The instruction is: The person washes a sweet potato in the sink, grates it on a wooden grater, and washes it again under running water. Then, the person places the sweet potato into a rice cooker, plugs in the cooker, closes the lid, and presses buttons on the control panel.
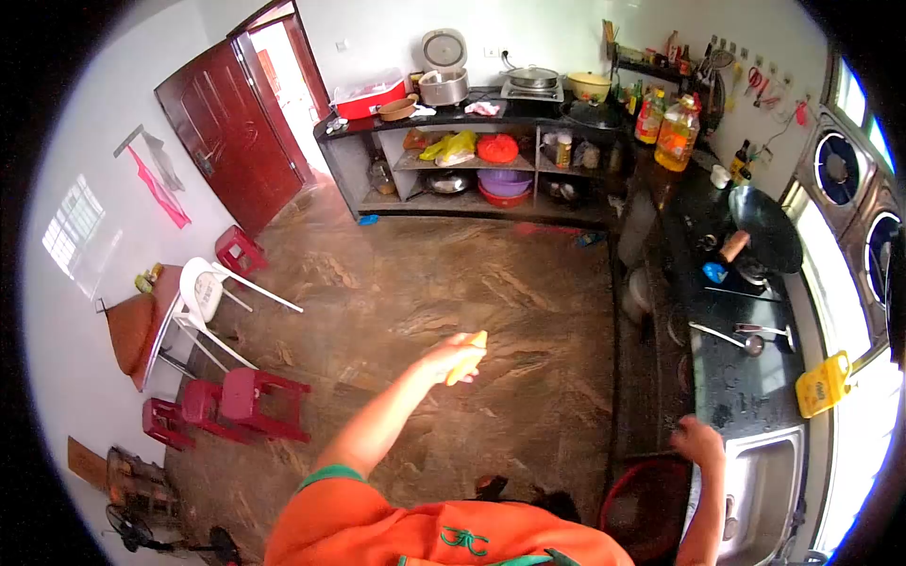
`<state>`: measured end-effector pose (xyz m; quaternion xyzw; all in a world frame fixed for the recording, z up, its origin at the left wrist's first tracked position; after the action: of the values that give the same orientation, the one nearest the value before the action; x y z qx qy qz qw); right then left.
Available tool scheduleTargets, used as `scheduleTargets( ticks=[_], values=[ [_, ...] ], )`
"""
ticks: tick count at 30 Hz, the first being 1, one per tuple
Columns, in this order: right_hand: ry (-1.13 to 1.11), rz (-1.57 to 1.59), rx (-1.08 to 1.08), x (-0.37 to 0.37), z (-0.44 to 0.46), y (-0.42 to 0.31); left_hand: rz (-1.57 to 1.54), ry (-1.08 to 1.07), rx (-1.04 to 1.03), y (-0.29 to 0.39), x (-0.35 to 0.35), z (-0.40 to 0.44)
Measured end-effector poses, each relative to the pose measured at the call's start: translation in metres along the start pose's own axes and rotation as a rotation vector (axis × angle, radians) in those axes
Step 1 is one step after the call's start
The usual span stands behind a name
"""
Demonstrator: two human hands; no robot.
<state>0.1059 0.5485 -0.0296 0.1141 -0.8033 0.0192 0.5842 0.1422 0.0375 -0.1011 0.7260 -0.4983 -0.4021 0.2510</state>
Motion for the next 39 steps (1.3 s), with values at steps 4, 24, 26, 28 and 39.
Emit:
scheduleTargets(
  ticks=[4,24,26,28,39],
  values=[
    [0.080,0.633,0.095,0.010,0.081,-0.035,0.243,0.294,-0.159,0.062,0.112,-0.017],
    [-0.392,1.249,0.462,0.221,0.646,-0.462,-0.258,1.318,0.401,-0.087,0.413,-0.038],
    [-0.411,1.521,0.454,0.244,0.699,-0.505,-0.179,1.251,0.451,-0.067,0.425,0.022],
    [-0.422,1.230,0.381,0.202,0.778,-0.539,-0.082,1.179,0.474,-0.036,0.452,0.088],
    [-0.180,0.210,0.577,0.291,0.949,-0.629,0.956,0.948,-0.281,0.533,0.665,0.433]
  ],
)
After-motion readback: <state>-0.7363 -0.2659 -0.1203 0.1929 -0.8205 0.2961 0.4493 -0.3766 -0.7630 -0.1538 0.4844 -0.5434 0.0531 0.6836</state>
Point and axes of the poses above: each hand's wrist, its own z-axis towards the middle knuckle, its own x-axis out of the back of the hand, y = z × x, the point moved 6 cm from there along z, towards the middle knuckle, and after that the axes turned 11 degrees about -z, right-handed, at the moved point
